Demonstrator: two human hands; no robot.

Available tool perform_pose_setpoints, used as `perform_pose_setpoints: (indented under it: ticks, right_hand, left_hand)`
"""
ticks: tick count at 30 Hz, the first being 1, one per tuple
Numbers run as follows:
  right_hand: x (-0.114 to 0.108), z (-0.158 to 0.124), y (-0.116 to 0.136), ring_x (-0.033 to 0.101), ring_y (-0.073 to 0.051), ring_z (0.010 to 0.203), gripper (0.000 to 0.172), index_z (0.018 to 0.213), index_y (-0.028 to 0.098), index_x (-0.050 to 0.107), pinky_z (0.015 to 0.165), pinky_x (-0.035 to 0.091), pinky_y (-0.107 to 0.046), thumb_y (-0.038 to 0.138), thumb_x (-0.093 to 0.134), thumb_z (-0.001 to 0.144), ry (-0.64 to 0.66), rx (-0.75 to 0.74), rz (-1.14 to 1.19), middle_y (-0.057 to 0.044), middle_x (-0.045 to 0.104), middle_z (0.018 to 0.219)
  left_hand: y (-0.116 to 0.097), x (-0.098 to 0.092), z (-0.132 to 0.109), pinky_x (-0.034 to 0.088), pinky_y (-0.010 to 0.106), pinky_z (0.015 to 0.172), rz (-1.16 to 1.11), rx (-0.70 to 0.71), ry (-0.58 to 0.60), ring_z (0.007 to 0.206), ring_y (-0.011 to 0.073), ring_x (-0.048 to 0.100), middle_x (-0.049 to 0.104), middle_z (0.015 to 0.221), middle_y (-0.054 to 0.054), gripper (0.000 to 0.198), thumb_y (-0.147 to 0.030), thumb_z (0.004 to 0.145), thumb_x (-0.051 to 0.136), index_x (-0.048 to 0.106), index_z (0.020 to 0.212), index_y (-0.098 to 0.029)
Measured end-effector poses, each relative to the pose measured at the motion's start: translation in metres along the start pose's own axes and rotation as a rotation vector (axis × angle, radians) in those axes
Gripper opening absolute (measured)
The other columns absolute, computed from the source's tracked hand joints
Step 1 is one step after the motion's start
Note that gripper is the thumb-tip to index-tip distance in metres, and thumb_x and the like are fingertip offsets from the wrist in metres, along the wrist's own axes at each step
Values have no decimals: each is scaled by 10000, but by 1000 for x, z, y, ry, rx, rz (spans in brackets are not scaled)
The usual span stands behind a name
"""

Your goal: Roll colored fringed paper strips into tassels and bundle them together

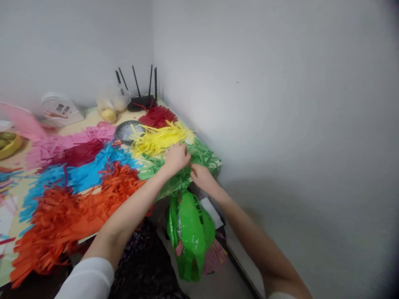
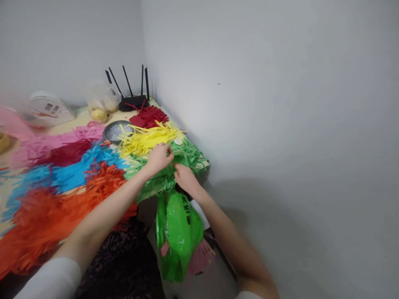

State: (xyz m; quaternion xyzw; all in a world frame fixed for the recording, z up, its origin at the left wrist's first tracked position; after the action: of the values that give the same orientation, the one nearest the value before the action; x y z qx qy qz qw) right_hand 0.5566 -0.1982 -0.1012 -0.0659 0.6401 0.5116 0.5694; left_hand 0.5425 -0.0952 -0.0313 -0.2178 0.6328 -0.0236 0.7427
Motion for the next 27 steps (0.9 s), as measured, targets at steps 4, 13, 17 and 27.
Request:
perform_pose_setpoints:
  ticks: [4, 13, 17, 27]
  right_hand:
    - [19, 15, -8, 613, -272, 1189, 484, 1174, 93, 669, 1076, 433, -433, 27, 429, 758, -55, 46, 75, -175, 676, 1241]
    - [18, 28, -42, 514, -289, 1310, 621, 1309, 159, 597, 1137, 366, -478, 99, 508, 698, -173, 220, 337, -114, 612, 1354]
    - [21, 29, -68, 642, -296, 1117, 550, 1225, 163, 638, 979, 522, -429, 154, 564, 681, -202, 398, 486, -132, 683, 1209]
    - [15, 4, -90, 695, -211, 945, 322, 1010, 224, 597, 781, 620, -381, 316, 631, 703, -273, 657, 799, -91, 658, 1168]
  left_hand:
    - [14, -40, -5, 422, 391, 851, -95, 14, -225, 996, 266, 567, 649, 979, 88, 63, -208, 847, 530, 591, 853, -193]
    - [57, -95, -28, 391, 356, 832, -200, 61, -491, 879, 224, 551, 634, 855, 61, 44, -170, 822, 519, 534, 787, -192]
    - [71, -125, -36, 392, 334, 797, -225, 103, -617, 818, 201, 539, 620, 802, 44, 69, -157, 816, 512, 508, 759, -196]
    - [193, -244, -79, 436, 235, 640, -573, -44, -901, 658, 123, 545, 551, 676, -19, 91, -115, 762, 540, 513, 701, -178]
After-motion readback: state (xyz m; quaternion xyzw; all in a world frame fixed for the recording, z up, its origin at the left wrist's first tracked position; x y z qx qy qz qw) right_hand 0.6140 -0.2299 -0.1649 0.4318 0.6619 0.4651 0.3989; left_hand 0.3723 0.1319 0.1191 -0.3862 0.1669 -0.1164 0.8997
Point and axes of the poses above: each hand's wrist, its own z-axis towards the middle knuckle, its own x-axis out of the palm, y = z × x, the point moved 10 cm from there along z, towards the middle knuckle
